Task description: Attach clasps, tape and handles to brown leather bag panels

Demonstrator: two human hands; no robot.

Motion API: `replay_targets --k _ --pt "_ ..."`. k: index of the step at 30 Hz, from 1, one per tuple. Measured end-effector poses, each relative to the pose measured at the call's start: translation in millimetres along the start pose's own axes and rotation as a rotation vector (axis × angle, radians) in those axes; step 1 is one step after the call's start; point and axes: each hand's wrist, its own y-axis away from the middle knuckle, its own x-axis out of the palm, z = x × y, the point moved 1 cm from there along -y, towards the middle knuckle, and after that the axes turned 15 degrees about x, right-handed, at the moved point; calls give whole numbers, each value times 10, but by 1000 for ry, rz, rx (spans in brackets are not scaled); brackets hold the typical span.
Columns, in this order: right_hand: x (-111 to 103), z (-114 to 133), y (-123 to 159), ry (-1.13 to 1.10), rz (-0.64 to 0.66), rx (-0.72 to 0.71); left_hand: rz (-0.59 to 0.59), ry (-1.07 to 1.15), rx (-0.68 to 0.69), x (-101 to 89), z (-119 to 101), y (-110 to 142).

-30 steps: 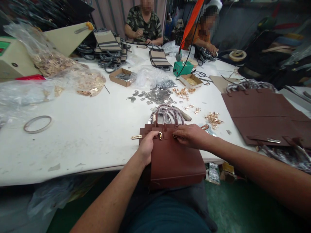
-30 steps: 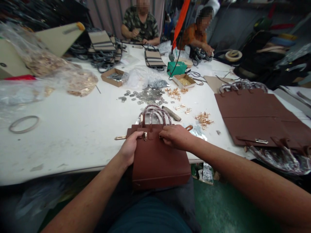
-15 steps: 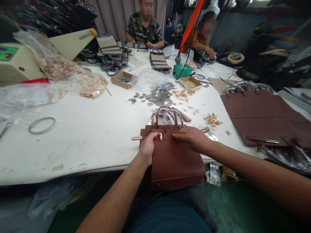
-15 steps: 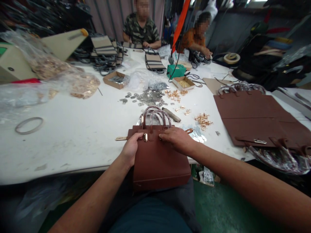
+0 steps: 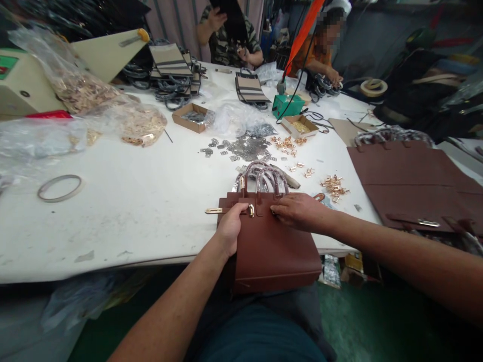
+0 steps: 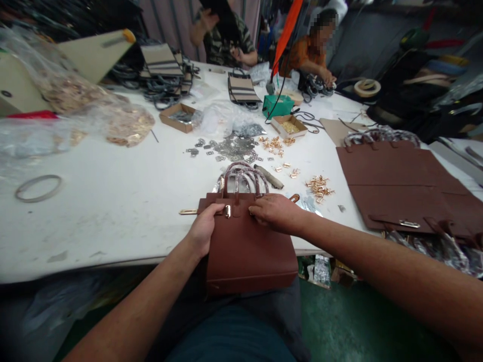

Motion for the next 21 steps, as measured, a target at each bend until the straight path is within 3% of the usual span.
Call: replay_targets --k 8,15,21 --pt "104 1 129 -147 -58 86 -2 64 -29 -1 16 -2" --pt "125 11 135 -98 -13 78 -4 45 -33 -15 21 1" --pt "175 98 188 -68 -76 153 18 55 -19 4 10 8"
